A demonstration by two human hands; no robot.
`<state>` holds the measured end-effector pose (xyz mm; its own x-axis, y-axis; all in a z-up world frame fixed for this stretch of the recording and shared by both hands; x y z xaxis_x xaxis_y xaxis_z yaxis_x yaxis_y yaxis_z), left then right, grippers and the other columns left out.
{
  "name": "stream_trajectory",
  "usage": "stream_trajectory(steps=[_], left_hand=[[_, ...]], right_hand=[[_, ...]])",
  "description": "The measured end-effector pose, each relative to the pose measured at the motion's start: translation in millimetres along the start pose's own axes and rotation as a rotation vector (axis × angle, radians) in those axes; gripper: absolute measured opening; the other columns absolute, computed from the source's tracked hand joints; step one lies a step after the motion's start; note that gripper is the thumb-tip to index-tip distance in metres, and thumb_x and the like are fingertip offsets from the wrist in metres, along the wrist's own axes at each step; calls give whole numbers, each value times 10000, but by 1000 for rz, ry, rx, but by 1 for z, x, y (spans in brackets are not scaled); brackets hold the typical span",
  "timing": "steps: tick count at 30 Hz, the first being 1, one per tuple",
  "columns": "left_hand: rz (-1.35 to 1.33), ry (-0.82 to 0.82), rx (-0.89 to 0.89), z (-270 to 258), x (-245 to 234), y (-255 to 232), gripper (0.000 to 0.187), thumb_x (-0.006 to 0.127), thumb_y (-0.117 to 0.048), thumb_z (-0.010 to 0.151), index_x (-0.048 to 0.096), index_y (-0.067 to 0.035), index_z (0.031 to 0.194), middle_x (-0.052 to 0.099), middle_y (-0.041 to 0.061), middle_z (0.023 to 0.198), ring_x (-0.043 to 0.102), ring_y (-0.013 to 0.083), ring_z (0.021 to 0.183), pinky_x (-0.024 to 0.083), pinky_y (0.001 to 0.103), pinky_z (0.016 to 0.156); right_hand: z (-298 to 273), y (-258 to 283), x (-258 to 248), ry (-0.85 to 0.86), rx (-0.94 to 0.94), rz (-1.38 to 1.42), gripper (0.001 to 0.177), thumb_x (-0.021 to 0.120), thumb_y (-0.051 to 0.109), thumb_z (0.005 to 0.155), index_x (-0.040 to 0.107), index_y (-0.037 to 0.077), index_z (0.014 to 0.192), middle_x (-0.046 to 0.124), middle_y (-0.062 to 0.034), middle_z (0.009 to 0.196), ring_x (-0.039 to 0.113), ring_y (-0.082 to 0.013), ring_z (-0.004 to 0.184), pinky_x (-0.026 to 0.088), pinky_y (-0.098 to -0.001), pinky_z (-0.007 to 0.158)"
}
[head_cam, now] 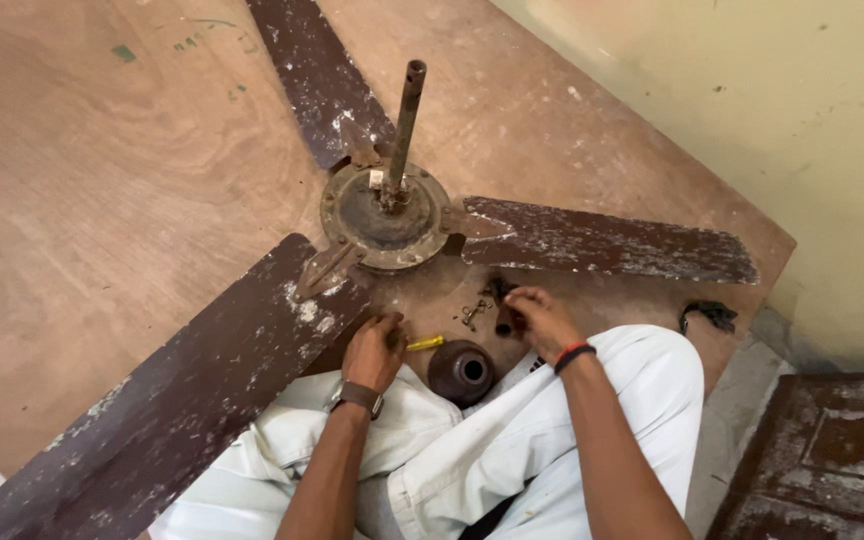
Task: The person sits on the floor and uses a screwdriver to tighten screws on the central hub of a ceiling fan. They then place a brown plastic fan cap over the hub and secure it with a nut.
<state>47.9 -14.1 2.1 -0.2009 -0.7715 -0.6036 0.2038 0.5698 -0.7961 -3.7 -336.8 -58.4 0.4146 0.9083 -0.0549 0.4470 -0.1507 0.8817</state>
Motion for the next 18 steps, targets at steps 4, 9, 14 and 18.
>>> stream_trajectory(steps=[4, 9, 14, 18], left_hand=[[-18, -9, 20, 2, -4, -7, 288, 703, -174, 880, 740, -63, 1143, 710, 171, 1095, 675, 374, 997, 536, 452, 856], [-160, 17, -39, 0, -2, -5, 305, 701, -220, 889, 746, -66, 1148, 730, 148, 1075, 725, 306, 940, 565, 401, 836], [-785, 12, -213, 14, 9, 12, 449, 682, -323, 911, 691, -48, 1265, 753, 141, 1151, 739, 251, 1025, 599, 378, 906], [-1346, 107, -351, 15, 16, 11, 719, 567, -529, 953, 561, 31, 1406, 651, 197, 1310, 644, 289, 1207, 524, 441, 1074]], right_hand=[[-19, 11, 33, 245, -110, 233, 291, 710, 116, 947, 583, 54, 1202, 695, -138, 1096, 686, -222, 964, 561, -335, 832], [-38, 30, 73, 304, -124, 410, 483, 669, 83, 916, 518, 132, 1372, 678, -103, 1173, 682, -212, 1014, 587, -382, 855], [-50, 38, 89, 368, -94, 431, 452, 653, 81, 965, 484, 40, 1382, 658, -80, 1162, 686, -200, 1040, 601, -413, 856], [-62, 48, 93, 324, -183, 375, 465, 657, 77, 966, 503, 47, 1404, 654, -45, 1151, 663, -173, 1026, 590, -375, 853]])
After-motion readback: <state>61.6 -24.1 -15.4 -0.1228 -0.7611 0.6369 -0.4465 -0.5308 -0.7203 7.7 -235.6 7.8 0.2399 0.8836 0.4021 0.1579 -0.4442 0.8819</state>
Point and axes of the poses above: each hand's wrist, its own z-axis towards the middle knuckle, its own x-axis out of the palm, y = z × x, the point moved 5 cm from there along z, towards the middle knuckle
